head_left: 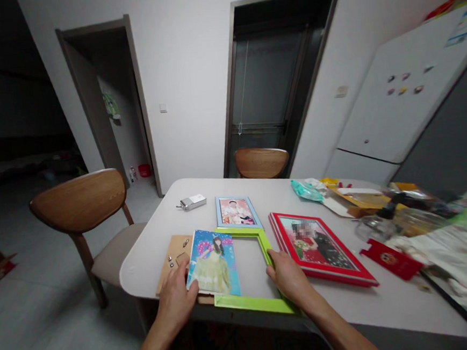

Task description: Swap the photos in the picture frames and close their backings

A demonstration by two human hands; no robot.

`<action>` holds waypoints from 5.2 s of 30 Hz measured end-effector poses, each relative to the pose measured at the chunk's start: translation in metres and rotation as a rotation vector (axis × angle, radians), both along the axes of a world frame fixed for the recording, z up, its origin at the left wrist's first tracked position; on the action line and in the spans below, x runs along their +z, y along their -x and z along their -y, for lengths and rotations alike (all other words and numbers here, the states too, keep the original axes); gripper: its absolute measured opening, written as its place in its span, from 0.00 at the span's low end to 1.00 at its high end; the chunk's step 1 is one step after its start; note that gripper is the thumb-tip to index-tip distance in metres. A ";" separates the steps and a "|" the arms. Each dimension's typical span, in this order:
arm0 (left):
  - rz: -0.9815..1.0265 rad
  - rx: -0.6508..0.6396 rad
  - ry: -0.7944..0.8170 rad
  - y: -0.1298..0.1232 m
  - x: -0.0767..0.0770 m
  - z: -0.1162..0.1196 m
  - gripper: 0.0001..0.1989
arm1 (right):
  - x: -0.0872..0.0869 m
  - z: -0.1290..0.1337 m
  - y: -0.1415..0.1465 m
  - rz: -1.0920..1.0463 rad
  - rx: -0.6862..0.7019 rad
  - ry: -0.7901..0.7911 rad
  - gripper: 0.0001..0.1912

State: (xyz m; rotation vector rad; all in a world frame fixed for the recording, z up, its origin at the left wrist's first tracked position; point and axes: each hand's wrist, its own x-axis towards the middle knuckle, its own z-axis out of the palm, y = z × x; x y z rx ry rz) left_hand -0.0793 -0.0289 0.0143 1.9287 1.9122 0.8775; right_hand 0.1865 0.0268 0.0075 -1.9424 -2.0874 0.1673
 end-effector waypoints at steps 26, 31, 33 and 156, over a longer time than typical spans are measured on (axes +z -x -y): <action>-0.031 -0.340 -0.347 -0.054 0.006 -0.007 0.28 | 0.053 0.006 0.086 -1.500 0.163 0.242 0.16; 0.408 -0.206 -0.460 -0.060 0.033 -0.012 0.20 | 0.061 0.017 0.077 -1.501 0.157 0.187 0.22; 0.674 -0.105 -0.381 -0.069 0.037 -0.011 0.17 | 0.046 0.019 0.072 -1.456 0.003 0.236 0.22; -0.183 -0.492 -0.075 -0.063 -0.017 0.002 0.17 | 0.007 0.044 0.017 -0.131 0.586 -0.192 0.11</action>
